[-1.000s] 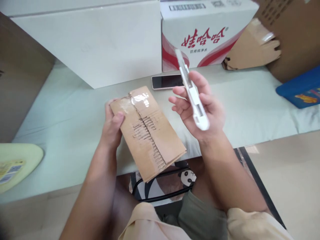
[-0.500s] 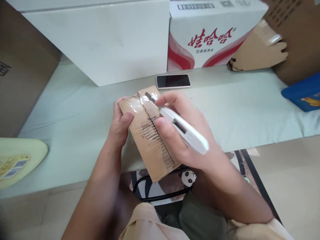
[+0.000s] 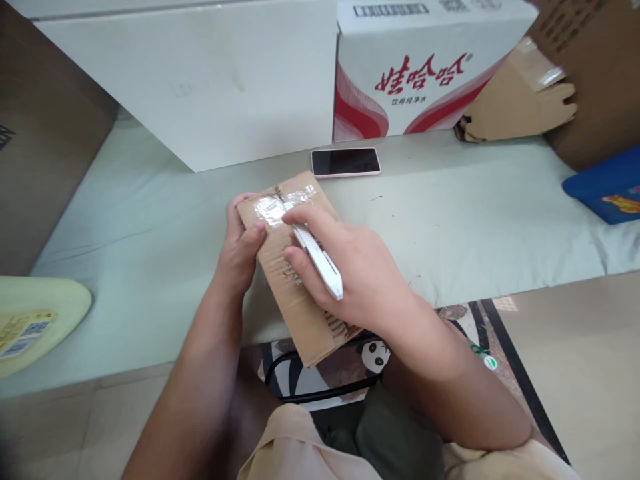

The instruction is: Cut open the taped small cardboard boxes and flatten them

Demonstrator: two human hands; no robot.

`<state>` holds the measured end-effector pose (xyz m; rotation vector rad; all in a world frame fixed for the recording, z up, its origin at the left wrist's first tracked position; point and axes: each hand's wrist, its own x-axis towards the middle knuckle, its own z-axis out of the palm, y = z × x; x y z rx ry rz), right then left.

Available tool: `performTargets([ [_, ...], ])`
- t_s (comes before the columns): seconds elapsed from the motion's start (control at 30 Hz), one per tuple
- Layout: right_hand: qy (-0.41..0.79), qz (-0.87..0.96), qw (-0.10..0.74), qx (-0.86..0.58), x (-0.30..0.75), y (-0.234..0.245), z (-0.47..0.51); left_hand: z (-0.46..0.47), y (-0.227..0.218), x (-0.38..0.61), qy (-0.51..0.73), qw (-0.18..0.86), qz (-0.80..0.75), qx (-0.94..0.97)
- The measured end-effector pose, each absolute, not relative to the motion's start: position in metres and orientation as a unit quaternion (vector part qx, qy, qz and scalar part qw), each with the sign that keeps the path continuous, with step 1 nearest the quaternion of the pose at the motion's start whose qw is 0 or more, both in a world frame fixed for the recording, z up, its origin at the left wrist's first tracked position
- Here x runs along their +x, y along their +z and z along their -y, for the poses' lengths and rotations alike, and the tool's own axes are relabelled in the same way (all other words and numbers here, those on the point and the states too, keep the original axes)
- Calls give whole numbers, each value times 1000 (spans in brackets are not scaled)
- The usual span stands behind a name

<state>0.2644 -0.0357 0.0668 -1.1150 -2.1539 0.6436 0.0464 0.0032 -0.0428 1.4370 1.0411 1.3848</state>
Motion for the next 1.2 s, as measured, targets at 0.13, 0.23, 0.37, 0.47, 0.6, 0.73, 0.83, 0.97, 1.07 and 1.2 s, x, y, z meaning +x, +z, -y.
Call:
performTargets([
  [0.13,210,827,307,-422,262,66,37,-3,-42,47,559,421,-419,579],
  [0.23,182,830,322,-417,261,65,38,-2,-42,47,549,424,-422,583],
  [0.37,164,833,333,-411,261,64,37,-3,-43,47,545,436,-419,581],
  [0.47,159,839,319,-411,261,63,37,-3,-43,48,550,431,-423,578],
  [0.6,146,842,312,-415,261,62,39,-2,-42,49,546,421,-433,581],
  [0.73,148,842,305,-419,261,62,42,-3,-42,51,553,420,-434,574],
  [0.83,156,841,302,-421,261,62,42,-4,-43,52,559,426,-430,566],
  [0.97,170,843,284,-424,261,62,40,-4,-45,50,554,428,-423,576],
  [1.07,166,850,274,-418,261,63,39,-5,-45,49,552,431,-418,579],
  [1.2,158,847,295,-412,262,63,40,-4,-43,51,560,424,-426,570],
])
